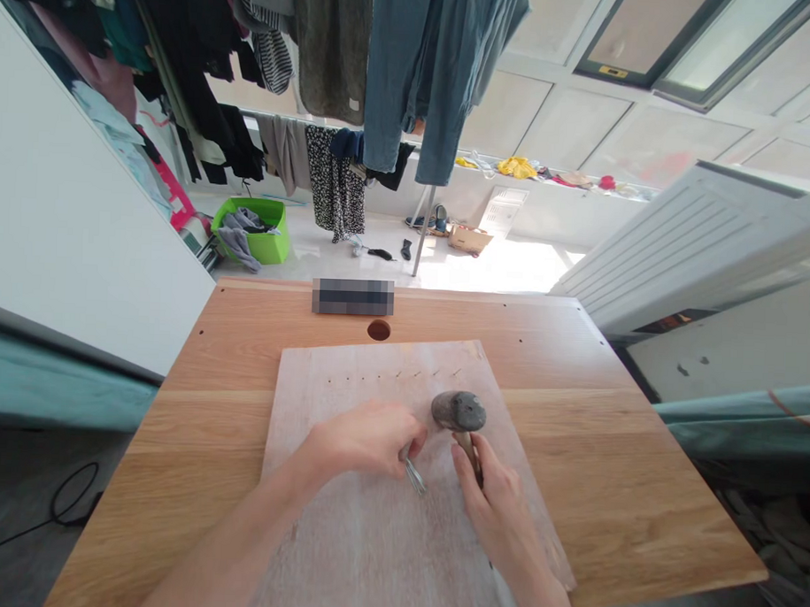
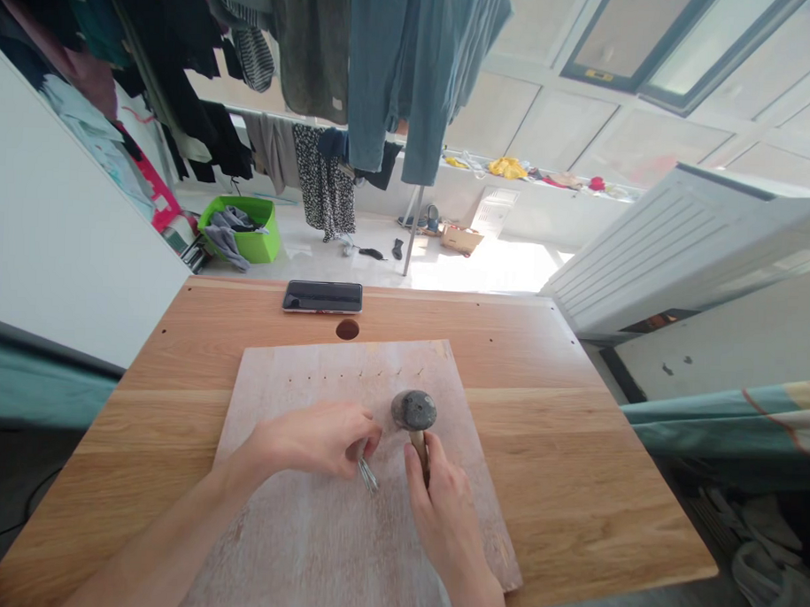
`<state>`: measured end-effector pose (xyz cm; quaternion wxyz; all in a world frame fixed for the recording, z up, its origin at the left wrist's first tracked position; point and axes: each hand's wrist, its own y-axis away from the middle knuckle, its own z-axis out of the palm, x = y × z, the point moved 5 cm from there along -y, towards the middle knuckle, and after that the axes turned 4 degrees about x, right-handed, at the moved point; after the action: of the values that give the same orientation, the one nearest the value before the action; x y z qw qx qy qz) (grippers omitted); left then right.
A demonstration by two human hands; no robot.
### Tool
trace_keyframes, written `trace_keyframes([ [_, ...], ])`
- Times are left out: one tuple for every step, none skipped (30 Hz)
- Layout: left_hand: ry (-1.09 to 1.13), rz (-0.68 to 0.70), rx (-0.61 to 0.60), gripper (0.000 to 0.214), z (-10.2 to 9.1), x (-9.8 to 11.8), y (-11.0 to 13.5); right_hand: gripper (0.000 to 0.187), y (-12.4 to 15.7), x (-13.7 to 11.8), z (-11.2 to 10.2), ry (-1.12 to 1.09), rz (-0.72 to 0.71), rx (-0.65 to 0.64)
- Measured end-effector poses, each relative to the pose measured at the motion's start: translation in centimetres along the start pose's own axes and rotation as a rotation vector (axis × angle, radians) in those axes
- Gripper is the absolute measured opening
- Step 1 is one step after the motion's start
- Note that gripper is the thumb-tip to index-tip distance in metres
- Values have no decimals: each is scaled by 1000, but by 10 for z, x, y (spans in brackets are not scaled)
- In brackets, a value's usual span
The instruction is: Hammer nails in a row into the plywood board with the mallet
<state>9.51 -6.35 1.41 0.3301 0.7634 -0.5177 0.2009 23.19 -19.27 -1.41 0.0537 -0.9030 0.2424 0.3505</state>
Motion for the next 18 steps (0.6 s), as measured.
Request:
trace_keyframes([
  [-13,8,10,10,0,1,0,44,0,0,0,-4,-2,-1],
  [-22,13,19,10,0,1,0,44,0,1,0,-8,-5,1],
  [-27,18,25,9,1,1,0,43,-1,1,1,-10,-8,6],
  [-26,19,26,9,1,1,-1,43,-1,1,1,-10,-11,9],
  [-21,16,24,9,1,1,-1,43,-1,1,1,-10,-14,13],
  [-15,12,20,9,2,0,-1,43,-2,1,1,-10,-17,15],
  [-10,7,18,9,2,-1,-1,43,-2,1,1,-10,-20,16],
  [-7,1,16,10,2,-1,-1,43,-2,0,1,-10,-23,16],
  [-5,-5,15,11,2,-2,-1,42,-2,0,0,-12,-26,17],
  [-6,-11,14,11,2,-2,-1,42,-2,0,0,-14,-27,17],
  [-10,-16,12,11,2,-2,-1,42,-1,0,0,-16,-27,16],
  [-15,-21,9,10,2,-3,0,42,-1,-1,0,-18,-28,15],
  [-19,-24,5,9,2,-3,0,42,-1,-1,-1,-20,-28,15],
  [-23,-24,0,9,1,-4,0,41,-1,-1,-1,-22,-28,17],
  [-27,-22,-1,8,1,-5,1,41,-1,-1,-1,-21,-29,18],
  [-29,-21,1,7,1,-6,1,42,-1,0,-1,-19,-28,18],
  [-30,-23,7,7,0,-7,2,42,-1,0,-1,-16,-27,18],
  [-29,-25,18,7,-1,-8,2,42,-1,0,-1,-13,-25,15],
])
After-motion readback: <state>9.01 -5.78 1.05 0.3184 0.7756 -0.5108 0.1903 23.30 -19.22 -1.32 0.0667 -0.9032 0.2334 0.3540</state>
